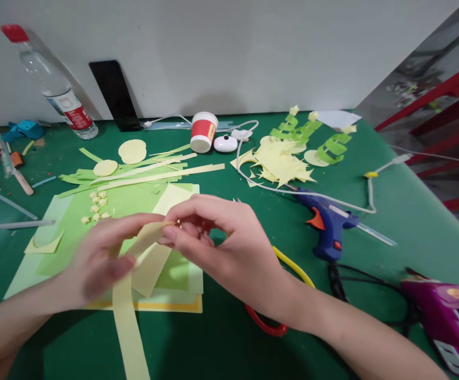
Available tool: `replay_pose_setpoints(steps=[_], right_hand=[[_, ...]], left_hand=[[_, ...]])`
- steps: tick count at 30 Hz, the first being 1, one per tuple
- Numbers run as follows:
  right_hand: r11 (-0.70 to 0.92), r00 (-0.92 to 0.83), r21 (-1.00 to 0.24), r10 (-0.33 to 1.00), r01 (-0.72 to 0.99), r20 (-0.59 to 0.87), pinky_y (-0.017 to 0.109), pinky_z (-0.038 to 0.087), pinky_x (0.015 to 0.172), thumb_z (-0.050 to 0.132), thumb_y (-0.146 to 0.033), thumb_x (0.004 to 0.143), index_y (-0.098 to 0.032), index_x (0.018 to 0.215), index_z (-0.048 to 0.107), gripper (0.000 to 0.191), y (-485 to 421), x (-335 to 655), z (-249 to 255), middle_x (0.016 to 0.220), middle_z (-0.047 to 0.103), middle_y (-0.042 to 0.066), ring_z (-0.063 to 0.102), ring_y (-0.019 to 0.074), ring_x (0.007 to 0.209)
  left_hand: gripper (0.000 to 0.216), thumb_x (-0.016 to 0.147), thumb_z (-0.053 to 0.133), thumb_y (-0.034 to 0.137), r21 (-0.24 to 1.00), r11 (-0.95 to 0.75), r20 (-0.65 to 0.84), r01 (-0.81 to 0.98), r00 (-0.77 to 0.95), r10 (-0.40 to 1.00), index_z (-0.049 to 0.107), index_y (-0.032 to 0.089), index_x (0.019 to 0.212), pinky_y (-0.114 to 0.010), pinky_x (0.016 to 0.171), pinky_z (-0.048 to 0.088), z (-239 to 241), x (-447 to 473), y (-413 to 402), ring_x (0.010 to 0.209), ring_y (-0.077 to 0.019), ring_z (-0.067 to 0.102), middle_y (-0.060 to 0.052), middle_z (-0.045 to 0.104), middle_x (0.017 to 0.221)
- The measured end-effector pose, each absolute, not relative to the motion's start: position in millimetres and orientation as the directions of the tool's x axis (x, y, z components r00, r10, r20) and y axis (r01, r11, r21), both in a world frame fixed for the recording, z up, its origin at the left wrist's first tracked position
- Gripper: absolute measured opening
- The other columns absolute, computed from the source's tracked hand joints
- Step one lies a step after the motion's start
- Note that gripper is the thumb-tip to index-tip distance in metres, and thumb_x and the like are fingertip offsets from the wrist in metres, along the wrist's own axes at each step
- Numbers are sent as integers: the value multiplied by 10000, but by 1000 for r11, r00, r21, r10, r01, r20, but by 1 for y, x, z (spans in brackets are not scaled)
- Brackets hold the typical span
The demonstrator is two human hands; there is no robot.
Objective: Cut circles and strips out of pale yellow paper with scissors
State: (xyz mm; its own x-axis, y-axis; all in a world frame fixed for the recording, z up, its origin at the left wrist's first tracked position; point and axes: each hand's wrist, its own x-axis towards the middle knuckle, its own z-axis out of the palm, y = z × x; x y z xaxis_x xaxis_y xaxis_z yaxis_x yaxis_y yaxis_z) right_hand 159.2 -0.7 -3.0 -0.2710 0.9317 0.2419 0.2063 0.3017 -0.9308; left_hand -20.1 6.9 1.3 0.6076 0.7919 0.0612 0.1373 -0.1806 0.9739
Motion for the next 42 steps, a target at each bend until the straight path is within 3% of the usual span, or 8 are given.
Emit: replay_pose_setpoints(steps=[4, 9, 12, 18, 24, 30, 42], right_hand=[[301, -245, -935, 936, 190, 252, 226, 415, 454, 578, -175, 778, -181, 710, 601, 71, 1, 160, 0, 602, 592, -1, 534, 113, 544], [313, -250, -928, 933, 202, 260, 238, 413, 448, 561, -170, 784, -186, 696, 587, 93, 1, 159, -2, 593, 579, -2, 537, 118, 532], [332, -260, -917, 926, 220, 273, 228, 402, 449, 548, -133, 781, -184, 710, 584, 94, 0, 157, -3, 592, 565, -8, 510, 104, 527], [400, -235, -900, 905, 177, 356, 229, 384, 455, 607, -150, 779, -206, 768, 604, 57, -6, 158, -6, 603, 547, -21, 485, 104, 557], [407, -242, -897, 900, 175, 362, 245, 379, 454, 625, -164, 779, -211, 747, 610, 59, -9, 157, -7, 564, 537, -18, 480, 119, 558], [399, -251, -895, 904, 199, 347, 250, 370, 453, 591, -133, 784, -204, 720, 585, 96, -9, 156, -8, 583, 550, -10, 487, 117, 552], [395, -288, -904, 895, 161, 340, 251, 376, 457, 572, -93, 784, -193, 760, 612, 111, -8, 154, -10, 605, 568, 1, 486, 116, 557]], left_hand=[[270, 893, 458, 333, 1000, -11, 21, -22, 553, 833, 704, 236, 947, -229, 788, 527, 2, -25, 11, 873, -148, 664, -7, 719, 945], [120, 790, 622, 284, 994, 61, -100, 89, 549, 830, 730, 239, 821, -214, 715, 551, 2, -21, 12, 778, -149, 684, 11, 737, 810], [69, 762, 655, 240, 993, 54, -97, 100, 505, 858, 722, 227, 777, -193, 660, 551, 1, -19, 11, 699, -128, 684, 22, 733, 755], [58, 761, 653, 196, 992, -63, 13, 106, 413, 911, 694, 196, 719, -158, 580, 534, 1, -19, 8, 624, -100, 668, 25, 726, 698], [76, 770, 636, 164, 943, -280, 181, 182, 427, 886, 685, 206, 730, -158, 495, 477, -2, -21, 6, 557, -82, 622, 36, 709, 677], [146, 744, 666, 164, 905, -405, 319, 130, 422, 849, 682, 234, 871, -242, 698, 509, -2, -23, 7, 778, -129, 628, 3, 695, 852], [87, 688, 711, 128, 979, -179, 123, 100, 411, 903, 649, 186, 706, -185, 603, 505, 0, -20, 10, 666, -85, 587, 16, 647, 734]])
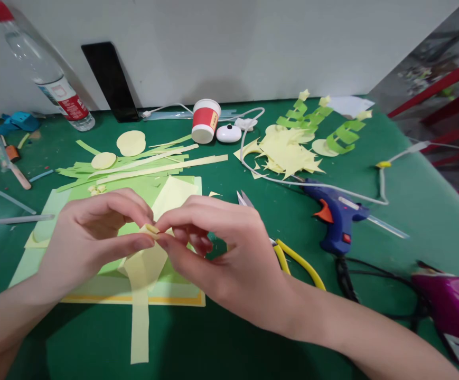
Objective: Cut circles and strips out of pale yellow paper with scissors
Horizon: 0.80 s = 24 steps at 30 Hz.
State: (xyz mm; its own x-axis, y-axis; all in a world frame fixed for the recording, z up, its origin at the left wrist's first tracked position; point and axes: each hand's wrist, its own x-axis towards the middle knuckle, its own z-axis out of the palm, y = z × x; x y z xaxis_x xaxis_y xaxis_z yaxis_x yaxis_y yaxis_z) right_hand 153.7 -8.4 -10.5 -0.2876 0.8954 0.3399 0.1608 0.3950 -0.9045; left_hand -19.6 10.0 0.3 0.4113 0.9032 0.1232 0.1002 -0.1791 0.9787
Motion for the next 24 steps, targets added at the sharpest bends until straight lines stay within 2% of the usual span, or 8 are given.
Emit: replay_pose_setpoints(steps=[7, 14, 20, 24], right_hand=[[389, -328, -913, 884, 121, 333, 263, 395, 474, 574, -91, 778, -217, 788, 639, 143, -11, 157, -11, 634, 582, -3, 501, 120, 563], [385, -313, -908, 894, 167, 321, 258, 379, 454, 573, -92, 777, -217, 754, 631, 139, -11, 157, -10, 598, 569, -11, 484, 110, 535], [311, -286, -936, 923, 166, 256, 256, 374, 445, 567, -91, 748, -212, 686, 601, 140, -9, 156, -9, 581, 563, -14, 477, 112, 527], [289, -294, -938, 929, 191, 227, 266, 371, 455, 561, -126, 774, -213, 697, 592, 120, -8, 156, -10, 580, 553, -8, 483, 125, 545]], left_hand=[[80, 712, 696, 189, 986, -142, 94, 92, 401, 911, 626, 180, 672, -192, 538, 494, 0, -20, 9, 607, -87, 581, 13, 636, 693], [92, 717, 689, 159, 999, -54, 45, 8, 421, 906, 615, 180, 667, -171, 538, 494, -1, -19, 7, 615, -76, 583, 28, 609, 673], [67, 733, 669, 133, 968, -221, 154, 117, 417, 896, 667, 199, 723, -178, 592, 489, -2, -19, 7, 655, -80, 603, 33, 668, 729], [69, 734, 669, 140, 945, -270, 184, 183, 385, 905, 675, 207, 716, -186, 557, 476, -4, -20, 8, 613, -85, 604, 38, 689, 719]])
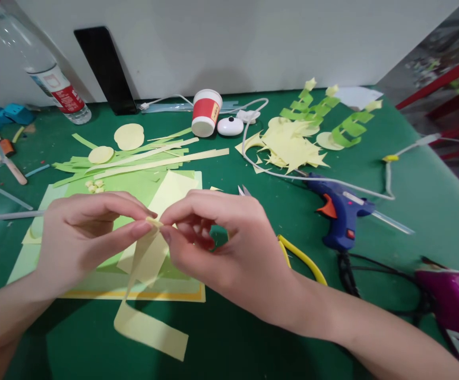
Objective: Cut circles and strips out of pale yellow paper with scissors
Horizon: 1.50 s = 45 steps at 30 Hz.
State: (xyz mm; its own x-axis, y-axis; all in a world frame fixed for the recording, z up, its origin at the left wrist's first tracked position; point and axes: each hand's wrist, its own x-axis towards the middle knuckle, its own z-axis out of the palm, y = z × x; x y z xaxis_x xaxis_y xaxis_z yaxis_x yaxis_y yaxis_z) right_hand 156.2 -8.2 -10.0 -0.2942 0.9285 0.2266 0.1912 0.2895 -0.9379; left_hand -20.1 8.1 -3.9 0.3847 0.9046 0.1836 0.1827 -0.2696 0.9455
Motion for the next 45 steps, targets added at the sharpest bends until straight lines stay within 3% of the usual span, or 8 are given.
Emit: replay_pose_setpoints(steps=[21, 37, 45], right_hand=[[301, -322, -935, 918, 187, 231, 236, 396, 476, 548, -126, 795, -180, 731, 587, 92, -7, 155, -12, 590, 545, -1, 493, 121, 598], [252, -363, -943, 918, 215, 162, 249, 381, 475, 529, -163, 814, -180, 721, 569, 102, -6, 158, -11, 669, 579, 21, 497, 122, 598], [36, -280, -988, 960, 148, -7, 202, 278, 395, 532, -72, 695, -174, 604, 547, 138, 9, 156, -15, 520, 462, -55, 376, 58, 456]], left_hand=[[70, 758, 638, 195, 938, -230, 121, 259, 376, 919, 634, 194, 687, -223, 542, 471, -7, -22, 8, 598, -108, 603, 22, 676, 683], [89, 769, 629, 199, 938, -235, 119, 256, 397, 910, 622, 181, 683, -184, 523, 446, -8, -19, 9, 588, -85, 570, 29, 655, 669], [198, 865, 504, 245, 915, -220, 52, 338, 442, 895, 661, 179, 766, -156, 630, 466, -16, -17, 26, 700, -85, 599, 24, 674, 754]])
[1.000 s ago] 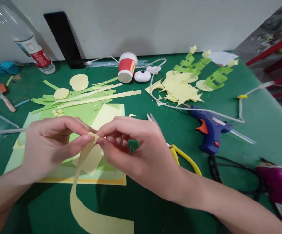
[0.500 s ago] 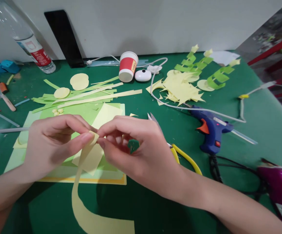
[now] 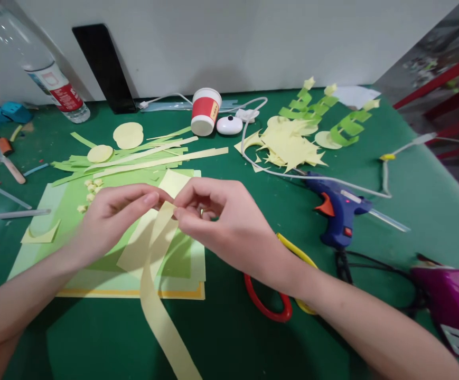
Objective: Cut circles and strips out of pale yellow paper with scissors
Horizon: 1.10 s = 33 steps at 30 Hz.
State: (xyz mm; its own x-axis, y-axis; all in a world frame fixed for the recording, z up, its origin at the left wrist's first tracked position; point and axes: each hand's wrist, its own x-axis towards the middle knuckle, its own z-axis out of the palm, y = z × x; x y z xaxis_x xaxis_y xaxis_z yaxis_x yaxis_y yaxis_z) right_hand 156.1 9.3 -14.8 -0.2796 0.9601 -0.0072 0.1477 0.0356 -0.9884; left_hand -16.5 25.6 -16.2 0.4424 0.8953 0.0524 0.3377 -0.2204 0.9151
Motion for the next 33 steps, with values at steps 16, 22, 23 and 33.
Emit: replay_pose_setpoints(steps=[16, 22, 23, 33], right_hand=[[11, -285, -998, 959, 65, -8, 191, 311, 428, 522, -57, 702, -172, 628, 539, 137, 13, 154, -21, 496, 488, -71, 413, 55, 447], [29, -293, -989, 956, 142, -14, 203, 307, 423, 528, -87, 701, -170, 622, 535, 115, 16, 158, -21, 483, 450, -71, 388, 62, 445], [32, -319, -985, 947, 167, -24, 205, 311, 427, 529, -95, 705, -169, 622, 535, 112, 17, 159, -20, 489, 451, -69, 390, 63, 450], [213, -572, -932, 820, 293, 7, 214, 241, 420, 467, -161, 825, -171, 587, 472, 238, 21, 160, -21, 547, 396, -48, 325, 69, 499]], left_hand=[[131, 781, 623, 270, 968, 12, -136, 251, 484, 865, 649, 159, 716, -188, 573, 483, -21, -17, 30, 618, -107, 642, 3, 711, 690], [143, 800, 598, 247, 949, -5, -154, 315, 476, 866, 646, 170, 689, -176, 522, 477, -15, -15, 28, 555, -100, 636, 23, 697, 610], [145, 801, 595, 241, 946, -1, -164, 323, 483, 860, 647, 172, 684, -172, 501, 469, -13, -15, 28, 531, -96, 627, 27, 691, 590], [129, 783, 606, 208, 921, 151, -355, 360, 614, 705, 669, 168, 677, -164, 525, 477, -7, -17, 29, 576, -107, 653, 12, 701, 612]])
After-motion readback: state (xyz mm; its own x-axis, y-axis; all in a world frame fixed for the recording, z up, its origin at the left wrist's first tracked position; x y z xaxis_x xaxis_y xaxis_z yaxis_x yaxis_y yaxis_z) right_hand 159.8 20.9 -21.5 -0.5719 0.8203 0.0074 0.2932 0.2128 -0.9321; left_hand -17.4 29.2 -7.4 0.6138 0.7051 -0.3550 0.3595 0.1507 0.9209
